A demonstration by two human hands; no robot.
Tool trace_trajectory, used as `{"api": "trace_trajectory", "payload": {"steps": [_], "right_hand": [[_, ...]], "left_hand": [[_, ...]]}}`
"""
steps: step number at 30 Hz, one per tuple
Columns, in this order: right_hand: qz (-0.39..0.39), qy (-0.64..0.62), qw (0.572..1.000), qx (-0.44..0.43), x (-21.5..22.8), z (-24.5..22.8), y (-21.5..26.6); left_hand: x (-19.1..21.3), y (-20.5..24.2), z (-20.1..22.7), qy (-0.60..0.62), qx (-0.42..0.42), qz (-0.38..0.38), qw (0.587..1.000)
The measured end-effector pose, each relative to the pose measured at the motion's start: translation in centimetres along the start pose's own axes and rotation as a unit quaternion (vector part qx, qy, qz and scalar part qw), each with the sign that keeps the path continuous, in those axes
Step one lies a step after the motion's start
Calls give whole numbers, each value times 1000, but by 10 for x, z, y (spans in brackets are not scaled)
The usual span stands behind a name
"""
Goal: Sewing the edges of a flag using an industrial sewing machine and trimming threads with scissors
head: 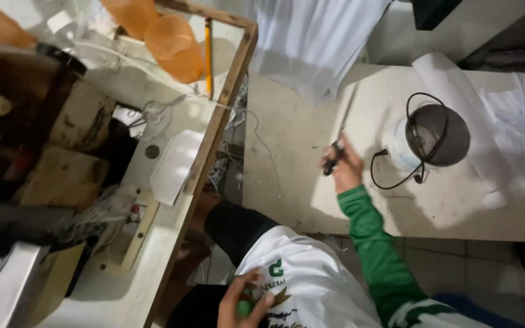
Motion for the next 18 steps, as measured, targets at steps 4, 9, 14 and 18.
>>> {"api": "trace_trajectory", "payload": {"steps": [4, 9, 14, 18], "right_hand": [[86, 191, 967, -143, 69, 98, -11], [128, 336, 904, -229, 122, 169, -17], [58, 627, 745, -219, 130, 153, -35], [12, 706, 663, -249, 131, 165, -53]], "left_hand": [[-33, -92, -59, 74, -132, -40, 988], [-16, -117, -98, 213, -83, -11, 973], [-10, -110, -97, 322, 37, 65, 944], [-9, -118, -109, 402, 61, 80, 910]]}}
Point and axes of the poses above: each hand's wrist, its own y-axis away from the middle knuckle, its own x-axis out of the back of the hand, z = x × y, the point moved 9 cm from there along -y, towards the middle knuckle, and after that the axes turned 9 degrees about -z, right-handed, at the moved point
